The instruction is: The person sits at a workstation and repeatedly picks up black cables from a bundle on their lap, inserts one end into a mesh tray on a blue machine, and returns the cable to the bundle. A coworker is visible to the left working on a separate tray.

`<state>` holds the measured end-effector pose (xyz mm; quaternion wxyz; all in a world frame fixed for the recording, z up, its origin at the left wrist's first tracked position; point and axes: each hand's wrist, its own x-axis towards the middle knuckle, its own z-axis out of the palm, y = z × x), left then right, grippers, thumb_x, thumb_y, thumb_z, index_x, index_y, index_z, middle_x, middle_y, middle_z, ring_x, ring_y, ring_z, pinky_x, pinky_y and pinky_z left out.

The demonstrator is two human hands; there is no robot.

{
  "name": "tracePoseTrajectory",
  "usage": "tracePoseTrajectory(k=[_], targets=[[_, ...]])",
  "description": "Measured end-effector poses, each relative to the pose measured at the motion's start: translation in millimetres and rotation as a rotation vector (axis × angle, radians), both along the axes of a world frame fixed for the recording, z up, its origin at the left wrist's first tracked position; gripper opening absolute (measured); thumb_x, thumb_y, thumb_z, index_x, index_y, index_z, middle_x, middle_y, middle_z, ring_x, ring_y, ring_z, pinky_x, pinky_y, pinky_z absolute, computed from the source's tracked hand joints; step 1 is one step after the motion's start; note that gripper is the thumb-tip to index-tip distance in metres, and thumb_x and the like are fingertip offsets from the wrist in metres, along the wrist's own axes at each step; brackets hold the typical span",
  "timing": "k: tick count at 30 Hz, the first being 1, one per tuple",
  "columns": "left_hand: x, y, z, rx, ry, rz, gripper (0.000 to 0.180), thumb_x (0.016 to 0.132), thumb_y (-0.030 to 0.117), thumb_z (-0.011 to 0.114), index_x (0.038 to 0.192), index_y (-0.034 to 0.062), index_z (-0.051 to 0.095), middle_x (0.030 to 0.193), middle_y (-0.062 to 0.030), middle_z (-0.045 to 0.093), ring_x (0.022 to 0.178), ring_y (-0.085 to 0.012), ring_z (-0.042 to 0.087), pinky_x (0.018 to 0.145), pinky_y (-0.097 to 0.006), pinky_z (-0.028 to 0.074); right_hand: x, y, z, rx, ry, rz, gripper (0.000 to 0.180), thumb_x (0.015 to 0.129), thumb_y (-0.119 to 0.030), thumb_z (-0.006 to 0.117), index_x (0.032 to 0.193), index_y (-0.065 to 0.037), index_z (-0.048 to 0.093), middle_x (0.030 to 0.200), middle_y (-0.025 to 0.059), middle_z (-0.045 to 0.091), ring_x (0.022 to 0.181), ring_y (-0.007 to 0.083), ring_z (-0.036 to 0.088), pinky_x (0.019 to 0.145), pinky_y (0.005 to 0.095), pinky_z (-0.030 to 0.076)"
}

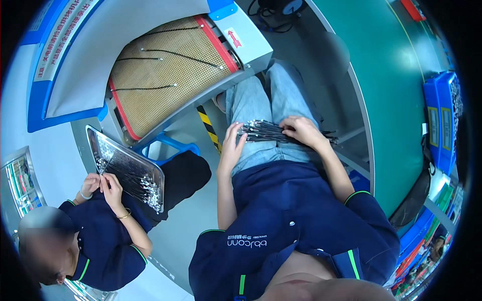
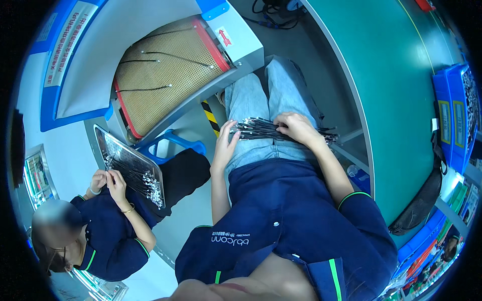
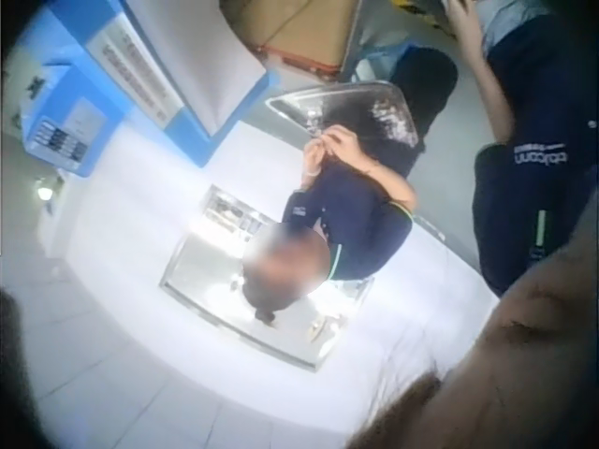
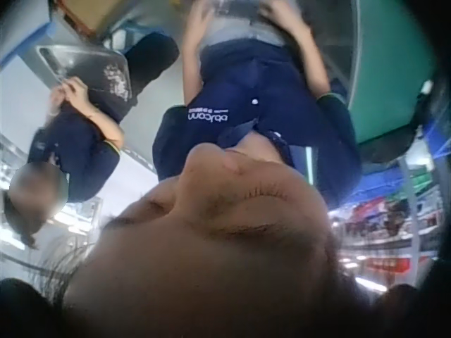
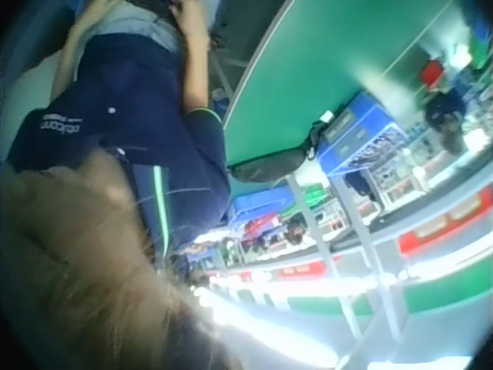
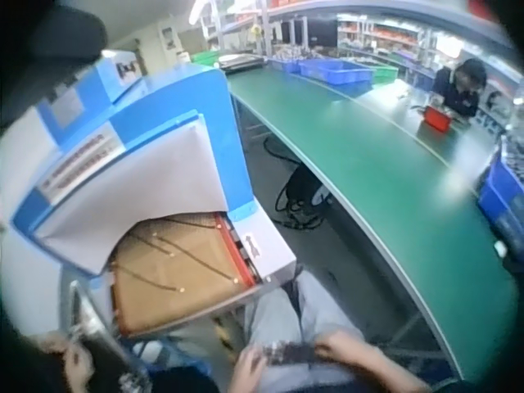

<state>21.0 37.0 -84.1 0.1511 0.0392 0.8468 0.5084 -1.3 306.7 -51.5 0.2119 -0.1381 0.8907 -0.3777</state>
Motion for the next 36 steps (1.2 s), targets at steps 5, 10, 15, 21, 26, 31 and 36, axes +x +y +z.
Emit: tracePoseTrajectory(k=[5, 10, 15, 21, 26, 31, 36], targets=[[-4, -37, 41, 1.443, -0.025, 0.301, 0.071, 0.091, 0.062, 0.040, 0.149, 0.0258, 0.020, 0.155, -0.0139, 0.018, 0.143, -0.0316, 0.017, 0.114, -0.052, 0.014, 2, -1, 5, 0.092, -0.022, -0.021, 0.016, 0.080, -0.013, 0.066, 0.093, -0.005, 0.065, 0.092, 0.0124, 0.063, 0.090, 0.0296, 0.061, 0.078, 0.0393, 0.048], [-25, -63, 83, 2.049, 0.043, 0.075, 0.070, 0.090, 0.065, 0.036, 0.149, 0.0318, 0.017, 0.154, -0.0127, 0.020, 0.142, -0.0298, 0.019, 0.112, -0.059, 0.012, -3, -3, 4, 0.060, -0.149, -0.054, 0.016, 0.078, -0.013, 0.065, 0.089, -0.001, 0.063, 0.088, 0.0134, 0.063, 0.084, 0.0299, 0.063, 0.077, 0.0392, 0.048], [-18, -17, 35, 1.166, -0.344, 0.575, 0.036, 0.097, 0.019, 0.047, 0.129, 0.0027, 0.043, 0.128, -0.0167, 0.052, 0.119, -0.0242, 0.051, 0.103, -0.037, 0.040, -10, -10, 0, 0.158, -0.114, 0.025, 0.022, 0.075, -0.017, 0.064, 0.086, 0.001, 0.060, 0.087, 0.0167, 0.062, 0.088, 0.0328, 0.061, 0.079, 0.0417, 0.048], [-7, 30, 14, 0.771, -0.314, 0.314, 0.028, 0.098, 0.016, 0.048, 0.122, 0.0020, 0.050, 0.118, -0.0133, 0.058, 0.111, -0.0217, 0.056, 0.096, -0.032, 0.043, -11, -3, -3, 0.179, -0.136, 0.071, 0.023, 0.078, -0.021, 0.064, 0.084, 0.001, 0.058, 0.087, 0.0164, 0.062, 0.092, 0.0336, 0.059, 0.080, 0.0430, 0.046], [-12, 29, 25, 0.082, 0.099, 0.122, 0.034, 0.096, 0.016, 0.050, 0.127, 0.0031, 0.049, 0.123, -0.0169, 0.053, 0.117, -0.0326, 0.050, 0.100, -0.037, 0.037, -11, 1, 18, 0.016, -0.088, 0.032, 0.019, 0.081, -0.018, 0.065, 0.084, 0.000, 0.058, 0.084, 0.0148, 0.062, 0.087, 0.0312, 0.059, 0.076, 0.0416, 0.045], [-15, 31, 22, -0.001, 0.203, -0.080, 0.031, 0.095, 0.015, 0.050, 0.123, 0.0026, 0.053, 0.117, -0.0157, 0.055, 0.112, -0.0314, 0.051, 0.097, -0.037, 0.039, -9, 2, 27, -0.076, -0.139, -0.048, 0.018, 0.083, -0.018, 0.065, 0.087, -0.001, 0.060, 0.077, 0.0141, 0.063, 0.074, 0.0298, 0.062, 0.068, 0.0392, 0.047], [-15, 27, 22, -0.044, 0.211, -0.182, 0.019, 0.091, 0.014, 0.055, 0.105, 0.0033, 0.062, 0.096, -0.0119, 0.060, 0.097, -0.0308, 0.054, 0.086, -0.039, 0.043, -8, 2, 31, -0.125, -0.104, -0.056, 0.017, 0.084, -0.017, 0.065, 0.087, -0.001, 0.060, 0.074, 0.0124, 0.061, 0.068, 0.0231, 0.060, 0.062, 0.0336, 0.045]])
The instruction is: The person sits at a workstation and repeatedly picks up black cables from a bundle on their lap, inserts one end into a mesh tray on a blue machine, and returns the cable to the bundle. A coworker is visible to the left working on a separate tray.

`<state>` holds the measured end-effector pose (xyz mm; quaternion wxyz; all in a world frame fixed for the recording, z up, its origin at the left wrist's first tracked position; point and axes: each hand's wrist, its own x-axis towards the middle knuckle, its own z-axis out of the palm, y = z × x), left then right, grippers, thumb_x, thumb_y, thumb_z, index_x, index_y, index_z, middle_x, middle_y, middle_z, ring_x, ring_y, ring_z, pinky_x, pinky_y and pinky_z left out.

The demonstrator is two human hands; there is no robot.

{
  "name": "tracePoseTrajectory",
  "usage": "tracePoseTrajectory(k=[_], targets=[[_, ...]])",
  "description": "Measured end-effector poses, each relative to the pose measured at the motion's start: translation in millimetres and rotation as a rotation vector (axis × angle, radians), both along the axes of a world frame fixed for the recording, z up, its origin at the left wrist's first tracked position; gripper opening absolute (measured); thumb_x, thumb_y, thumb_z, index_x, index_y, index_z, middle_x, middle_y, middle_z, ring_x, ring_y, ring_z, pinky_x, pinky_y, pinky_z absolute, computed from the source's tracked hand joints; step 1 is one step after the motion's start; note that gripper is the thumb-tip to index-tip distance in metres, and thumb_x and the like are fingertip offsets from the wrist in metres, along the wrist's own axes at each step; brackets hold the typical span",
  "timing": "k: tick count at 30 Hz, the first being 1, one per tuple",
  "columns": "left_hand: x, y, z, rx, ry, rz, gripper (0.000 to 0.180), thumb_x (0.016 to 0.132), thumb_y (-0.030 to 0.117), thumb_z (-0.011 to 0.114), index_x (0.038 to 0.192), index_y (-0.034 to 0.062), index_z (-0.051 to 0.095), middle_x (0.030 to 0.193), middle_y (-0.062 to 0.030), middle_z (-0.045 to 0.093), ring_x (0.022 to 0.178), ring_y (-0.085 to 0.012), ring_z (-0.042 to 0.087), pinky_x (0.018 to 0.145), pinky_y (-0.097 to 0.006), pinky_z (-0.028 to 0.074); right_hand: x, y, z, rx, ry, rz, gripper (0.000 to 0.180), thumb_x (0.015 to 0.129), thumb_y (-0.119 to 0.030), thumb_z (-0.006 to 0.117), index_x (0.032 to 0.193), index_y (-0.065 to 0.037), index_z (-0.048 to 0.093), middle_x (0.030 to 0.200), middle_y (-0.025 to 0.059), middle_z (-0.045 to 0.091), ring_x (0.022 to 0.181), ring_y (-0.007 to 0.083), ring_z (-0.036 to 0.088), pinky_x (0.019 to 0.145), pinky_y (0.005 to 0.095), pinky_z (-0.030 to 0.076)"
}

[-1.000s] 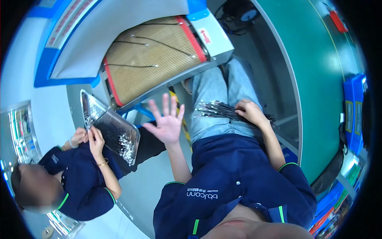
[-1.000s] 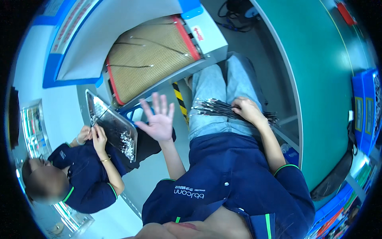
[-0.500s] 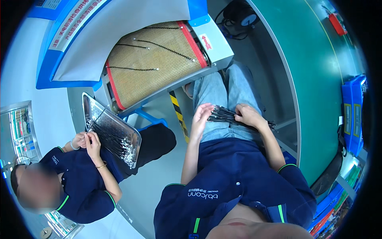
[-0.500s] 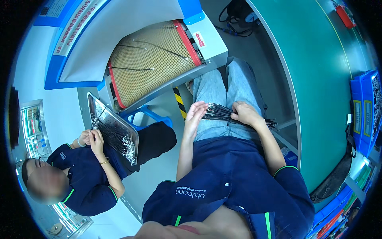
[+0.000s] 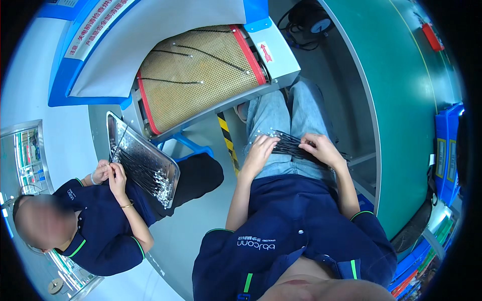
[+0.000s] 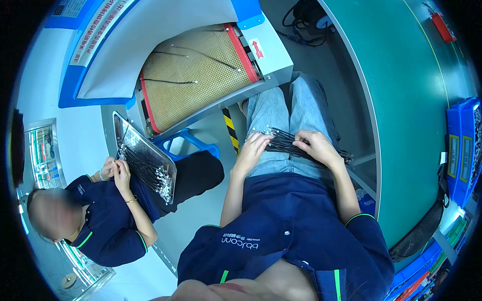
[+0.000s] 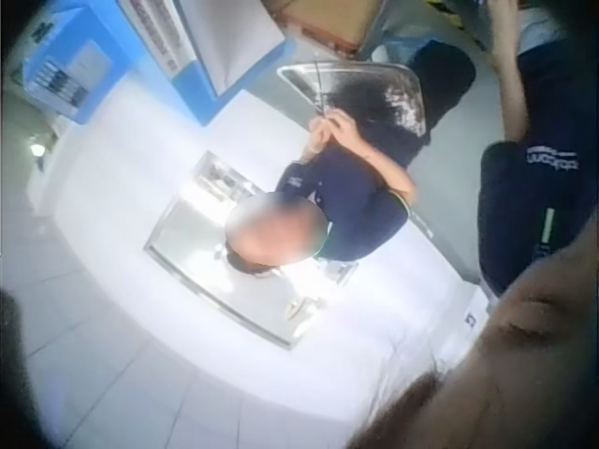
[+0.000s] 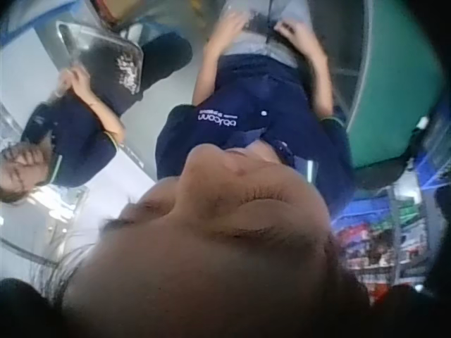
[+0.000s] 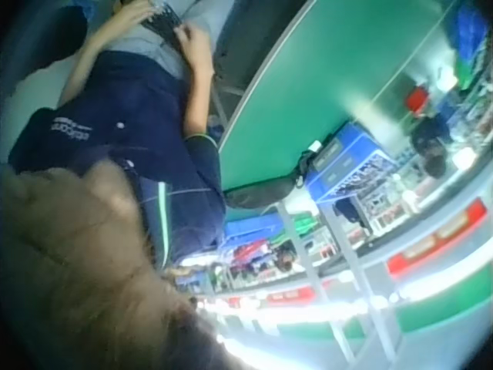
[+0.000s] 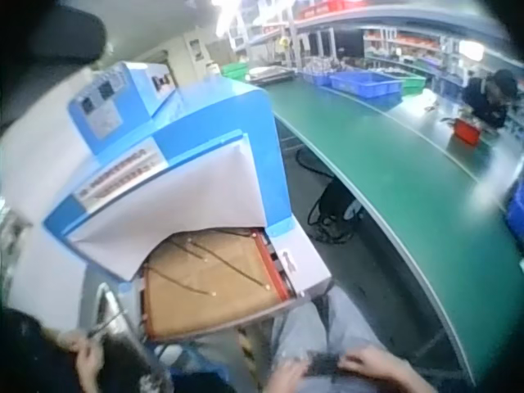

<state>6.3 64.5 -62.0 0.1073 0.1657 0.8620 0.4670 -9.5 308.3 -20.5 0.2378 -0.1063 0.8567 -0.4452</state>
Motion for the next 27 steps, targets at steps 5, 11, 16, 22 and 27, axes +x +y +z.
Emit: tracePoseTrajectory(k=[5, 11, 16, 22, 27], targets=[[1, -8, 1, 0.004, 0.029, 0.019, 0.016, 0.091, 0.012, 0.057, 0.100, 0.0032, 0.065, 0.089, -0.0116, 0.060, 0.084, -0.0278, 0.059, 0.077, -0.037, 0.047, -4, 4, 10, 0.042, 0.003, 0.032, 0.016, 0.083, -0.016, 0.065, 0.091, -0.003, 0.064, 0.081, 0.0125, 0.065, 0.076, 0.0288, 0.063, 0.068, 0.0376, 0.048], [1, -18, 4, 0.017, -0.029, 0.040, 0.016, 0.090, 0.013, 0.058, 0.100, 0.0025, 0.065, 0.087, -0.0113, 0.061, 0.084, -0.0266, 0.060, 0.075, -0.035, 0.047, -4, 22, 12, 0.064, 0.062, 0.051, 0.017, 0.081, -0.013, 0.064, 0.095, -0.005, 0.067, 0.089, 0.0119, 0.066, 0.081, 0.0281, 0.064, 0.072, 0.0359, 0.050], [-1, -20, 8, 0.007, -0.043, 0.071, 0.015, 0.089, 0.013, 0.058, 0.097, 0.0027, 0.065, 0.091, -0.0113, 0.063, 0.087, -0.0296, 0.060, 0.076, -0.037, 0.047, -5, 33, 17, 0.120, 0.080, 0.020, 0.016, 0.079, -0.009, 0.066, 0.093, -0.004, 0.068, 0.087, 0.0118, 0.066, 0.079, 0.0264, 0.065, 0.069, 0.0349, 0.050], [3, -30, 2, 0.018, -0.036, 0.124, 0.013, 0.089, 0.011, 0.059, 0.097, 0.0033, 0.066, 0.092, -0.0125, 0.064, 0.087, -0.0290, 0.061, 0.076, -0.036, 0.047, -4, 44, 14, 0.114, 0.208, 0.003, 0.014, 0.079, -0.010, 0.066, 0.091, -0.005, 0.069, 0.087, 0.0117, 0.066, 0.080, 0.0285, 0.065, 0.071, 0.0364, 0.051], [0, -12, 18, 0.098, -0.127, 0.090, 0.012, 0.087, 0.008, 0.061, 0.097, 0.0024, 0.066, 0.090, -0.0124, 0.064, 0.085, -0.0275, 0.063, 0.074, -0.034, 0.048, -7, 23, 20, 0.016, 0.315, 0.058, 0.014, 0.079, -0.012, 0.066, 0.092, -0.008, 0.071, 0.087, 0.0080, 0.067, 0.081, 0.0270, 0.065, 0.071, 0.0362, 0.051]])
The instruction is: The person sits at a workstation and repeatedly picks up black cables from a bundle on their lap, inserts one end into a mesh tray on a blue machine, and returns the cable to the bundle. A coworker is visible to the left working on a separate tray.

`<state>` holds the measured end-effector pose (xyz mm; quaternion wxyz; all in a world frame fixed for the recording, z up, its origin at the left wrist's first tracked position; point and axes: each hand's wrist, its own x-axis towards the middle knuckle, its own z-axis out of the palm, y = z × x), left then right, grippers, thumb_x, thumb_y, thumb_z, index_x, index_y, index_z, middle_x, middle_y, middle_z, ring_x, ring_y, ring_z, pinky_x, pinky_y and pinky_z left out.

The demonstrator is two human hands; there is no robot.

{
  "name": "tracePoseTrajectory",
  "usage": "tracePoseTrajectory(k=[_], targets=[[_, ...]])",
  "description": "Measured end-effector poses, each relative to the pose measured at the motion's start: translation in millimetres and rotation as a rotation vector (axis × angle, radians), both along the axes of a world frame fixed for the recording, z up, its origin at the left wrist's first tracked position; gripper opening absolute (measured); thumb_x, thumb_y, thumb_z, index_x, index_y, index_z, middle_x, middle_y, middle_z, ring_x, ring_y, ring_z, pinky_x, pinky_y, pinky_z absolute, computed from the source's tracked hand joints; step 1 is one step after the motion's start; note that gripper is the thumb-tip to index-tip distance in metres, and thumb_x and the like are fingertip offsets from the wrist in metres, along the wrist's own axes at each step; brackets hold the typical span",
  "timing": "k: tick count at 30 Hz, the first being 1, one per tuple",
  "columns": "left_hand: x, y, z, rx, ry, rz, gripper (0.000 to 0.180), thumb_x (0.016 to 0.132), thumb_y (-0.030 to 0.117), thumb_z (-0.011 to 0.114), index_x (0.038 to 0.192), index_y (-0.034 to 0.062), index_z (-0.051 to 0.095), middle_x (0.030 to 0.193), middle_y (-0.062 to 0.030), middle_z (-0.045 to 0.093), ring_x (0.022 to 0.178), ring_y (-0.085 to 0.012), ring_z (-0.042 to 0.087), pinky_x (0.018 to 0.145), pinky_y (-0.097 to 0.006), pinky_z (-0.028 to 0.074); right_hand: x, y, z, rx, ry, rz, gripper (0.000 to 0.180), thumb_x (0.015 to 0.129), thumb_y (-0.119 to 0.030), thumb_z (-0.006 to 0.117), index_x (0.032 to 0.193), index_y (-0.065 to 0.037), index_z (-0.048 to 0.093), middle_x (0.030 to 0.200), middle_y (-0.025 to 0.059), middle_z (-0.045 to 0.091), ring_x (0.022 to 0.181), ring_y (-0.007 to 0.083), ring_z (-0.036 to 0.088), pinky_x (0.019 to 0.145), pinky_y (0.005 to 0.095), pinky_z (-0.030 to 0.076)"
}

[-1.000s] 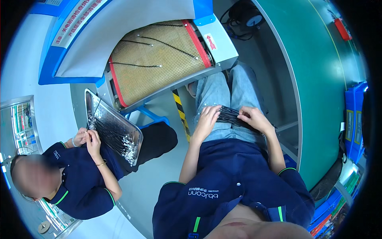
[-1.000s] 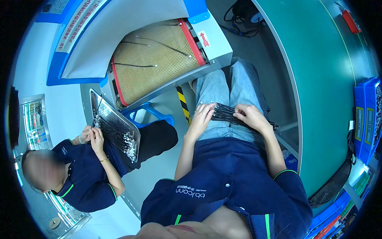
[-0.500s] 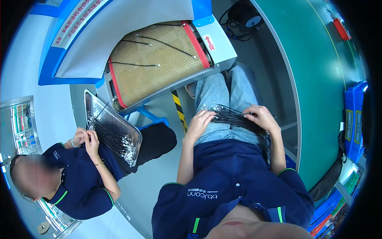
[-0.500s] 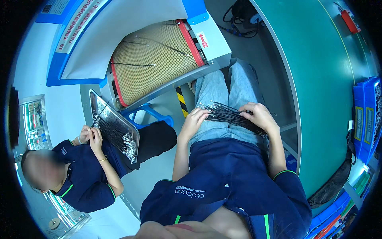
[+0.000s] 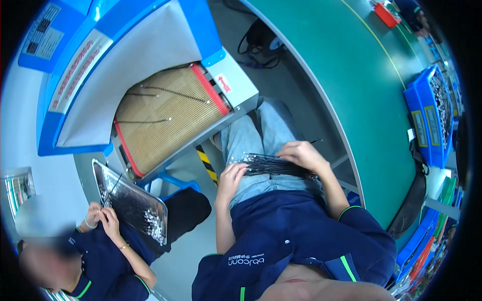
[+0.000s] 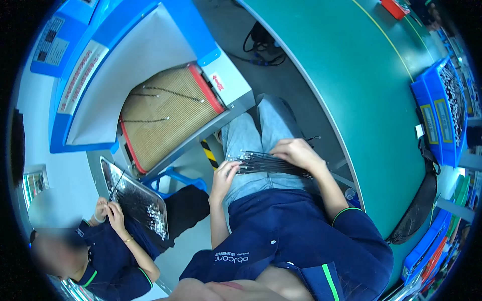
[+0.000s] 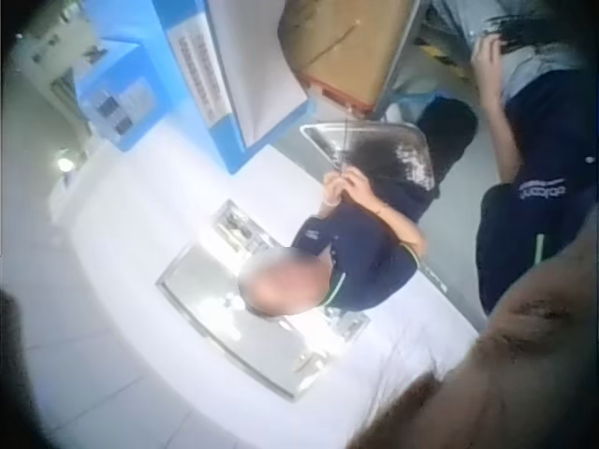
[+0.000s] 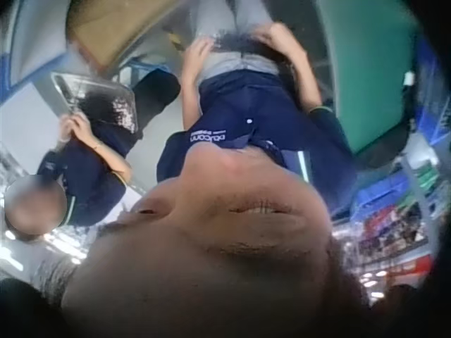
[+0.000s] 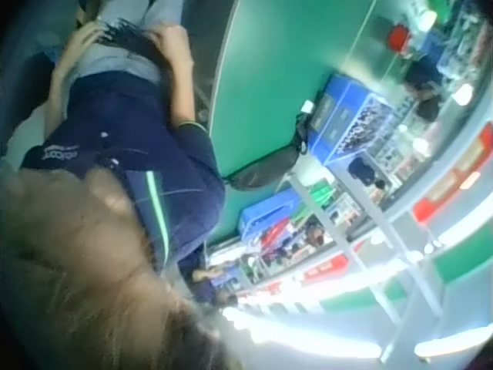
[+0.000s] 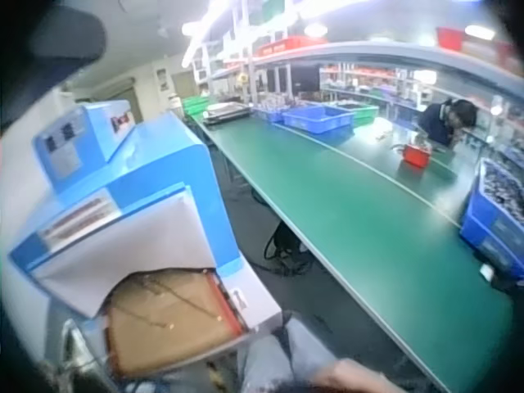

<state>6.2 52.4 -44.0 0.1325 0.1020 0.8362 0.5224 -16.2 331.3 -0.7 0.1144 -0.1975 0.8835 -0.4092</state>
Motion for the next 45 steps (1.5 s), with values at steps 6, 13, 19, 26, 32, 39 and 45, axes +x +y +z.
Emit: tracePoseTrajectory(k=[6, 13, 19, 26, 32, 39, 45], targets=[[-1, 32, 13, 0.061, 0.069, -0.099, 0.013, 0.086, 0.007, 0.064, 0.097, 0.0007, 0.066, 0.089, -0.0124, 0.065, 0.080, -0.0251, 0.064, 0.071, -0.032, 0.049, 1, -31, -8, -0.024, 0.125, 0.178, 0.015, 0.080, -0.017, 0.065, 0.092, -0.009, 0.070, 0.088, 0.0046, 0.066, 0.079, 0.0240, 0.065, 0.069, 0.0358, 0.053], [-2, 22, 11, 0.009, 0.018, -0.098, 0.012, 0.085, 0.011, 0.066, 0.093, 0.0015, 0.067, 0.084, -0.0108, 0.065, 0.072, -0.0225, 0.063, 0.064, -0.031, 0.048, 3, -32, -11, -0.031, 0.159, 0.150, 0.014, 0.081, -0.018, 0.064, 0.092, -0.009, 0.069, 0.087, 0.0038, 0.065, 0.078, 0.0241, 0.065, 0.067, 0.0355, 0.053], [-1, 27, 11, 0.035, -0.051, -0.087, 0.013, 0.083, 0.010, 0.068, 0.091, -0.0001, 0.068, 0.083, -0.0097, 0.067, 0.069, -0.0165, 0.063, 0.064, -0.028, 0.049, 3, -32, -15, -0.059, 0.223, 0.173, 0.012, 0.082, -0.018, 0.064, 0.089, -0.009, 0.067, 0.085, 0.0050, 0.064, 0.078, 0.0239, 0.064, 0.066, 0.0358, 0.052], [0, 31, 12, 0.015, -0.018, -0.077, 0.014, 0.083, 0.010, 0.069, 0.091, -0.0005, 0.068, 0.082, -0.0093, 0.067, 0.069, -0.0153, 0.064, 0.062, -0.027, 0.049, 3, -40, -15, -0.122, 0.200, 0.194, 0.014, 0.084, -0.020, 0.062, 0.091, -0.008, 0.066, 0.083, 0.0049, 0.063, 0.078, 0.0246, 0.064, 0.065, 0.0361, 0.052], [-4, 28, 13, -0.061, 0.402, -0.145, 0.012, 0.080, 0.009, 0.070, 0.087, -0.0002, 0.066, 0.081, -0.0112, 0.065, 0.073, -0.0269, 0.062, 0.066, -0.037, 0.049, 4, -43, -17, -0.074, 0.200, 0.166, 0.015, 0.085, -0.022, 0.062, 0.090, -0.009, 0.067, 0.085, 0.0050, 0.063, 0.077, 0.0248, 0.064, 0.063, 0.0362, 0.052], [-7, 27, 13, -0.131, 0.458, -0.135, 0.010, 0.079, 0.009, 0.070, 0.086, 0.0024, 0.067, 0.082, -0.0086, 0.065, 0.075, -0.0256, 0.062, 0.068, -0.036, 0.050, 0, -45, -16, -0.097, 0.110, 0.142, 0.015, 0.086, -0.021, 0.061, 0.089, -0.008, 0.067, 0.083, 0.0076, 0.065, 0.073, 0.0284, 0.064, 0.063, 0.0378, 0.052], [-3, 28, 9, -0.126, 0.464, -0.101, 0.014, 0.078, 0.007, 0.071, 0.090, 0.0028, 0.066, 0.086, -0.0097, 0.066, 0.078, -0.0264, 0.062, 0.070, -0.036, 0.049, 2, -45, -18, -0.043, 0.042, 0.164, 0.015, 0.086, -0.020, 0.062, 0.092, -0.007, 0.067, 0.089, 0.0070, 0.065, 0.079, 0.0281, 0.064, 0.067, 0.0378, 0.052]])
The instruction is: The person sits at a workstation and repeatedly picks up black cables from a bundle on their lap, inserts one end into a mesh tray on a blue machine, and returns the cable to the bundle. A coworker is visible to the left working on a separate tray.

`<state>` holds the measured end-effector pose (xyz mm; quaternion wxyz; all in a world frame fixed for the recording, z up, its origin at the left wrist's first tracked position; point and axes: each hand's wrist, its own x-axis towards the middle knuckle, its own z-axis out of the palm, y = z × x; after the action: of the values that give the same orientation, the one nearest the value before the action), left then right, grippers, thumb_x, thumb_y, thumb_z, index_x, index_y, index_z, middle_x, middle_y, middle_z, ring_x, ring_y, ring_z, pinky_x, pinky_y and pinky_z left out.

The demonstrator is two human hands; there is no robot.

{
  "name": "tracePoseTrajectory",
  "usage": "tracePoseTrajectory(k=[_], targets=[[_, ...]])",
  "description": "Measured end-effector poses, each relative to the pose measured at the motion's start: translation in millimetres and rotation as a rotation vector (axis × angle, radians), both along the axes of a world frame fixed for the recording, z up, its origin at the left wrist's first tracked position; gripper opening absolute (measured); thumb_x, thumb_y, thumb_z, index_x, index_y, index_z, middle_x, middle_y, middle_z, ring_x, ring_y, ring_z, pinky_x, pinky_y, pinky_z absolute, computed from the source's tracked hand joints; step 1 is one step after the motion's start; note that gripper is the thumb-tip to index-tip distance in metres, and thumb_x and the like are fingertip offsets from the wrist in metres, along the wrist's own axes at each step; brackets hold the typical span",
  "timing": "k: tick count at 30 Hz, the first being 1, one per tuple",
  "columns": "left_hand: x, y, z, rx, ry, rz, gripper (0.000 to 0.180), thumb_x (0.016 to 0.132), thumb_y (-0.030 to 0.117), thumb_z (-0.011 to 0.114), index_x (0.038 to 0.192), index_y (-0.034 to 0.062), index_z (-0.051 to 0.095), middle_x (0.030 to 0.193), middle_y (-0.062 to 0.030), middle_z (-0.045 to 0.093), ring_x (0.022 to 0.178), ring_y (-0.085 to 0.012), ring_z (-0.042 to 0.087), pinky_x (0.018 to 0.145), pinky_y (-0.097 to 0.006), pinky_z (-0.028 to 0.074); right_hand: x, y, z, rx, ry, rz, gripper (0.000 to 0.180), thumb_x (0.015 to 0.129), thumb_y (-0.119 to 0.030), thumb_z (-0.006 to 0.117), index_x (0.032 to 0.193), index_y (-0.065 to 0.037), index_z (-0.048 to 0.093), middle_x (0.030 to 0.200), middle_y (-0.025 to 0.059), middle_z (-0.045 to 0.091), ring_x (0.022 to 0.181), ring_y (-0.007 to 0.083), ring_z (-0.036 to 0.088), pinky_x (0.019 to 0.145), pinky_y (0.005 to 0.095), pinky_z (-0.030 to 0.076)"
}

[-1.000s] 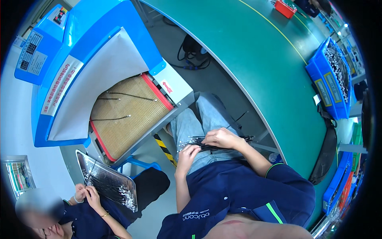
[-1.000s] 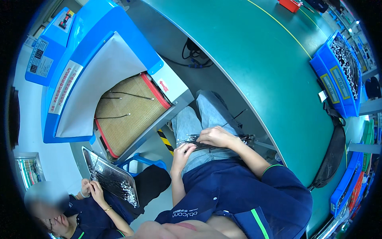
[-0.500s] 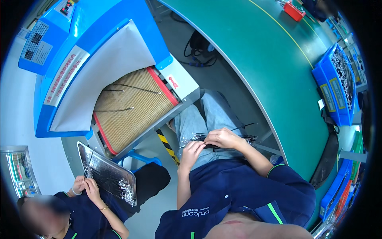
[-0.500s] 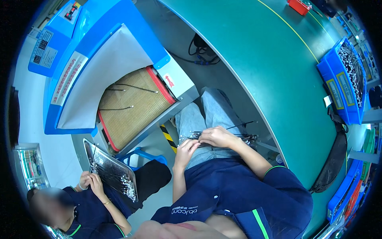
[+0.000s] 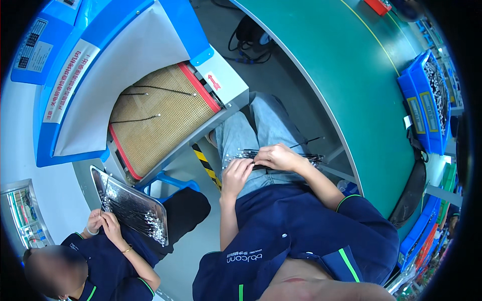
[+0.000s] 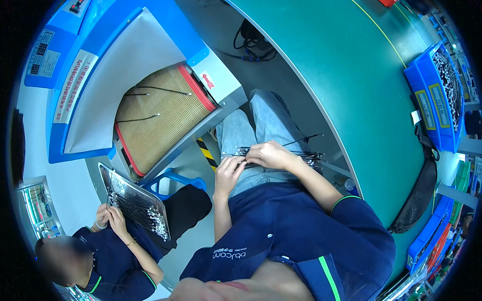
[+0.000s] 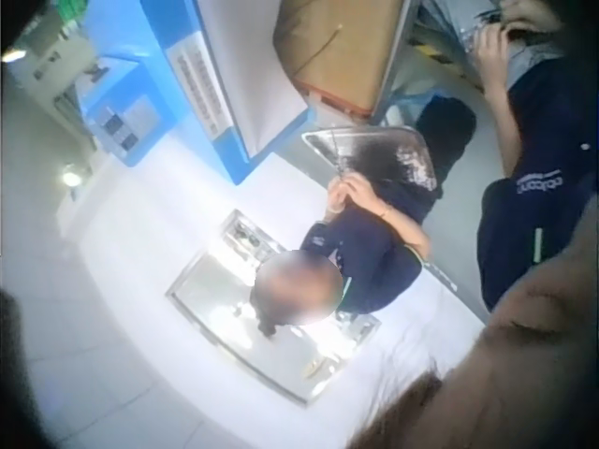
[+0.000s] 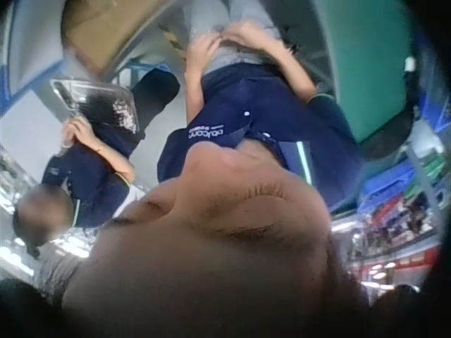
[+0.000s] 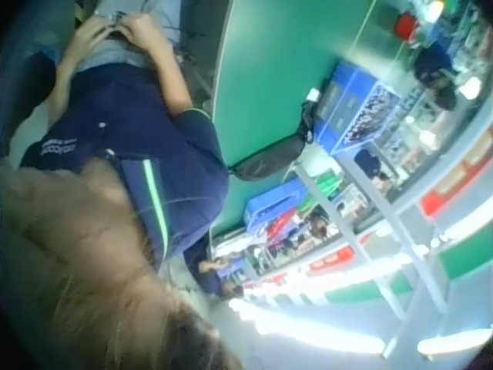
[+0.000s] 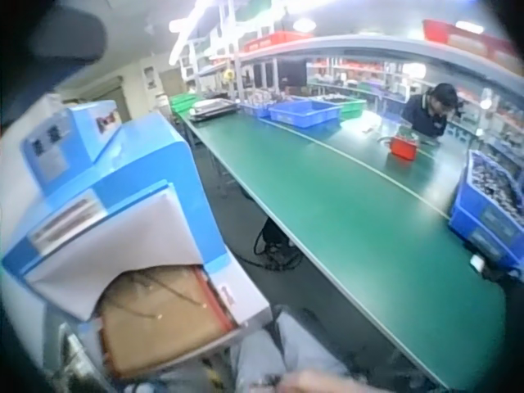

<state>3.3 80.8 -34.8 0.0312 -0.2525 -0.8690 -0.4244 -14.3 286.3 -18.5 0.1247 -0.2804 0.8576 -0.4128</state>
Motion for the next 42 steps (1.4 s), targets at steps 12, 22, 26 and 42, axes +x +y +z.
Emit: tracePoseTrajectory(k=[12, 22, 26, 42], targets=[[3, -1, 6, 0.038, 0.025, 0.025, 0.013, 0.077, 0.004, 0.070, 0.089, 0.0021, 0.066, 0.085, -0.0091, 0.065, 0.078, -0.0267, 0.061, 0.070, -0.036, 0.050, -2, -2, 3, -0.107, -0.101, -0.008, 0.016, 0.085, -0.020, 0.062, 0.088, -0.004, 0.065, 0.086, 0.0106, 0.064, 0.080, 0.0300, 0.063, 0.070, 0.0382, 0.051], [1, -12, 4, -0.005, -0.054, 0.031, 0.013, 0.072, 0.002, 0.071, 0.085, 0.0038, 0.066, 0.083, -0.0080, 0.065, 0.078, -0.0252, 0.062, 0.070, -0.035, 0.050, -4, 0, 8, -0.077, -0.104, 0.014, 0.032, 0.083, -0.023, 0.066, 0.109, -0.005, 0.063, 0.099, 0.0112, 0.063, 0.097, 0.0305, 0.059, 0.084, 0.0401, 0.047], [0, -14, -2, -0.064, -0.103, 0.001, 0.010, 0.074, 0.002, 0.070, 0.083, 0.0032, 0.066, 0.084, -0.0095, 0.066, 0.077, -0.0265, 0.062, 0.071, -0.036, 0.050, -40, -1, 79, -0.281, 0.206, -0.093, 0.042, 0.086, -0.024, 0.065, 0.124, -0.007, 0.055, 0.118, 0.0151, 0.054, 0.114, 0.0311, 0.051, 0.097, 0.0400, 0.042], [-13, -25, -4, -0.061, -0.100, -0.036, 0.010, 0.074, 0.004, 0.070, 0.082, 0.0038, 0.065, 0.082, -0.0081, 0.065, 0.078, -0.0255, 0.062, 0.070, -0.036, 0.049, 22, 28, 140, 0.286, 0.228, -0.551, 0.085, 0.072, -0.019, 0.076, 0.142, 0.000, 0.031, 0.143, 0.0218, 0.037, 0.136, 0.0377, 0.030, 0.110, 0.0475, 0.026]])
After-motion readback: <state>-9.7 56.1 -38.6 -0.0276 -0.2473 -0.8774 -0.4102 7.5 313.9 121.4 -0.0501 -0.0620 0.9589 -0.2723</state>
